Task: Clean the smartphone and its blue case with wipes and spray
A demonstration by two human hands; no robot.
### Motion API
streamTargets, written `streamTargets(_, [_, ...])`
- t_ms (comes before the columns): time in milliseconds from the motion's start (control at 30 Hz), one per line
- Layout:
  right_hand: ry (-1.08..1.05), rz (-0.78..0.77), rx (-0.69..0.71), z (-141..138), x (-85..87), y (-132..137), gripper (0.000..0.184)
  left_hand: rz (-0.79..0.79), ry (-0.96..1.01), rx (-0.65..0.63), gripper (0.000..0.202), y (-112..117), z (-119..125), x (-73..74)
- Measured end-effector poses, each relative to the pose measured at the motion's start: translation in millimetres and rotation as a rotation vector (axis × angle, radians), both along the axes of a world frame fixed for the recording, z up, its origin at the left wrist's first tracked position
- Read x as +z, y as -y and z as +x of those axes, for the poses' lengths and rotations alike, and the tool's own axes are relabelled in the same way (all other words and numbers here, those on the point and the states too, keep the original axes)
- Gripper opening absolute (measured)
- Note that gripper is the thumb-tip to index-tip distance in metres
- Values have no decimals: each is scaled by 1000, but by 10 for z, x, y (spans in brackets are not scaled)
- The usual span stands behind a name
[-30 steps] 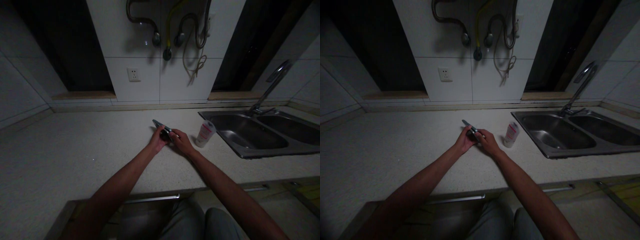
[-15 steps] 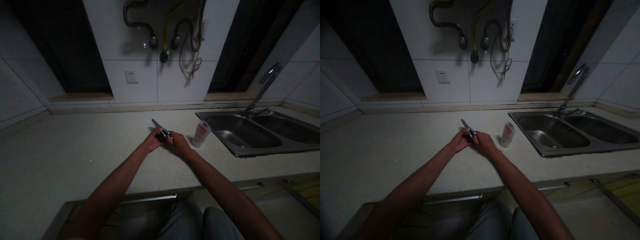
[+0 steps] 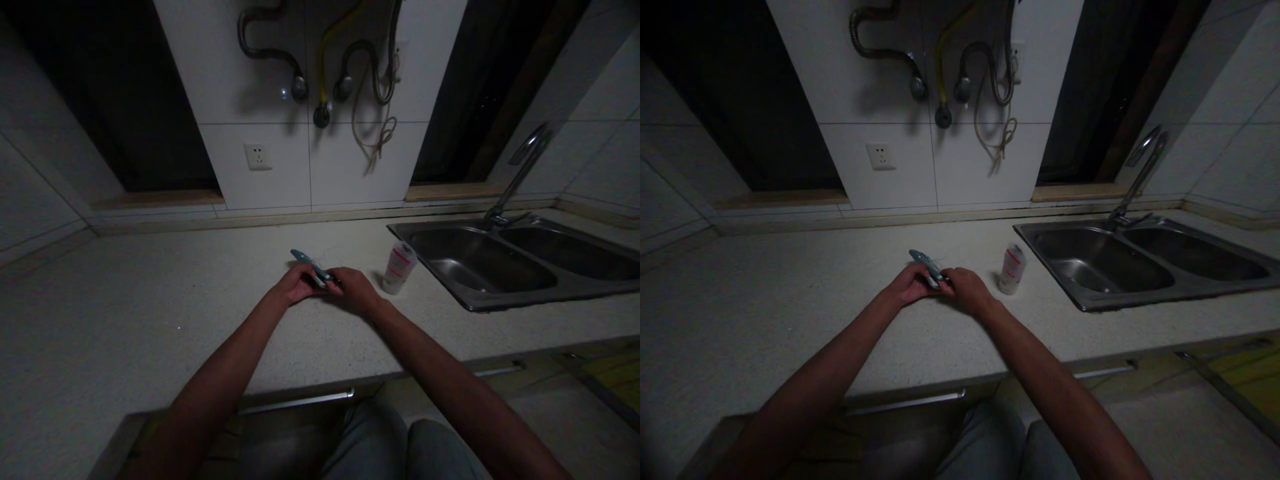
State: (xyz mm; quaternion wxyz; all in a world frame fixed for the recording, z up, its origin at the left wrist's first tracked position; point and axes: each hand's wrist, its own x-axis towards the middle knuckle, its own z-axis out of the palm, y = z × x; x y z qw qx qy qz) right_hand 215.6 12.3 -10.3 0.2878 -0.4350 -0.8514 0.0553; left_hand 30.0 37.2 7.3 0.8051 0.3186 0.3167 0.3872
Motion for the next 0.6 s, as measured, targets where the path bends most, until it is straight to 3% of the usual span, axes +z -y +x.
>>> streamTargets(100, [-130, -82, -27, 16, -2, 9, 30, -10, -6, -5, 30, -12, -13, 0])
streamTargets(233, [-39, -95, -85, -21, 30, 34, 35, -21, -12, 34, 34, -32, -16, -9])
streamTargets(400, [28, -93, -15, -58, 45, 64, 39, -4, -19, 81, 31, -52, -16, -45])
streamTargets(600, [-13, -57, 30, -22, -12, 19, 47, 52, -35, 46, 39, -47, -76, -44])
